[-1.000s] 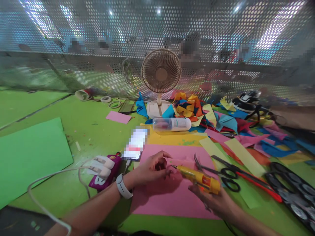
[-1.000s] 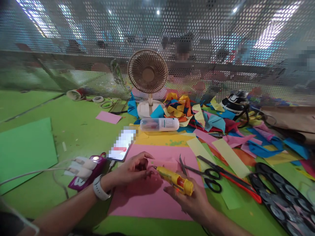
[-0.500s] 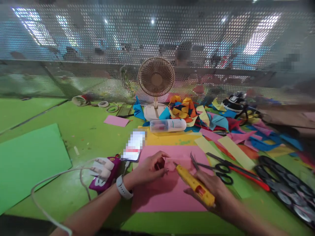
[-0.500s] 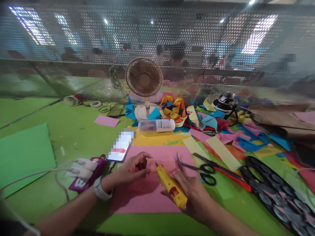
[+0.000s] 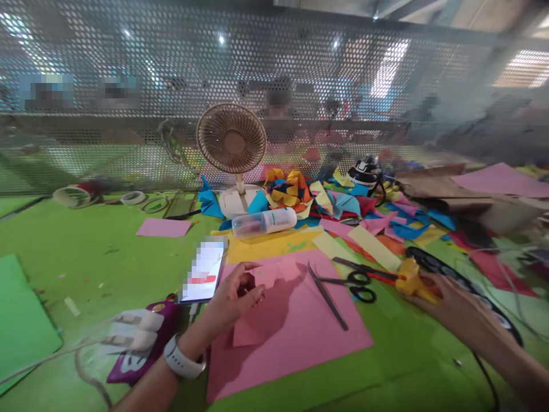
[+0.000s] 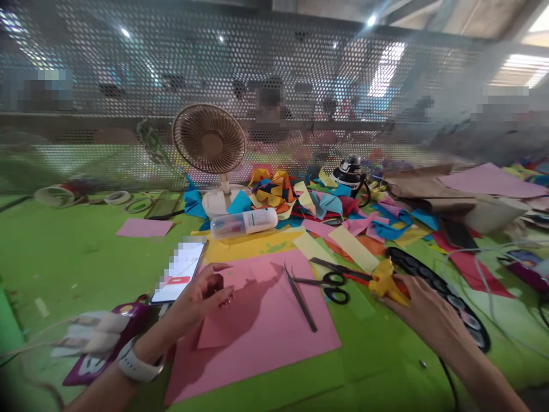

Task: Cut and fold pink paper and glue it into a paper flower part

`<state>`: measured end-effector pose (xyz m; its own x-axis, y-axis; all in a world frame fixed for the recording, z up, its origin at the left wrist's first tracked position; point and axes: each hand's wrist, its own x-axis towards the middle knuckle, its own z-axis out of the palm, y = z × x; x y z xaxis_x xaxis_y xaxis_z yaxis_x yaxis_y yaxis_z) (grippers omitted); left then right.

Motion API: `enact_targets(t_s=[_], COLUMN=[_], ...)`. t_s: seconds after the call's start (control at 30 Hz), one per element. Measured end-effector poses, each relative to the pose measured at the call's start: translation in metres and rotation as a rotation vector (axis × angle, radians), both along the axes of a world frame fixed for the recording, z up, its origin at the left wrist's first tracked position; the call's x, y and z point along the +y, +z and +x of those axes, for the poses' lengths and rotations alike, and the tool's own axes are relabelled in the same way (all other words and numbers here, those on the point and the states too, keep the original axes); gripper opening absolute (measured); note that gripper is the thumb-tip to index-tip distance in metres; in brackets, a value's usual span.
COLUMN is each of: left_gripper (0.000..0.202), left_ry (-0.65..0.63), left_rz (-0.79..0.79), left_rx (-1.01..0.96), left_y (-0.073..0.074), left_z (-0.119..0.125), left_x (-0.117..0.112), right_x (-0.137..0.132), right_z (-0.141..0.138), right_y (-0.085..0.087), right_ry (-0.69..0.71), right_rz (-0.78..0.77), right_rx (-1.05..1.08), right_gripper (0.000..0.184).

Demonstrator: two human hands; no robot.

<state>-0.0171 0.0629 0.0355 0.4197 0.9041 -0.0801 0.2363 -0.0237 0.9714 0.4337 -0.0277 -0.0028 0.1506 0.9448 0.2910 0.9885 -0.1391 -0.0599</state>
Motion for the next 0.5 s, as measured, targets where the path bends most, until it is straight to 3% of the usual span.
enact_targets(t_s=[0.1,0.17,0.27,0.4,0.5], left_gripper=[0.037,0.037,0.038,0.039,0.038], left_ry=[0.031,0.045,0.042,0.051,0.055], left_rz=[-0.016,-0.024,-0.027,-0.032,-0.042], left_rx=[-0.022,-0.03,-0.03,-0.034,-0.037], left_y=[0.001,0.001,-0.002,-0.006,-0.008], left_z=[0.0,0.0,0.0,-0.001,-0.002], left_x=[0.001,0.002,0.003,0.004,0.004], right_x=[-0.005,-0.005,0.002,0.02,0.031], right_z=[0.002,-0.016,-0.071,-0.148,-0.172], right_y=[0.008,0.017,0.026,0.02,0.009], right_ry=[0.05,0.089,0.239,0.414,0.466], right_rz=[0.003,0.074,0.124,-0.108,-0.179], right_rx=[-0.028,-0.053,0.081,0.2,0.174], right_gripper=[0.039,0.033,0.027,0.025,0.017])
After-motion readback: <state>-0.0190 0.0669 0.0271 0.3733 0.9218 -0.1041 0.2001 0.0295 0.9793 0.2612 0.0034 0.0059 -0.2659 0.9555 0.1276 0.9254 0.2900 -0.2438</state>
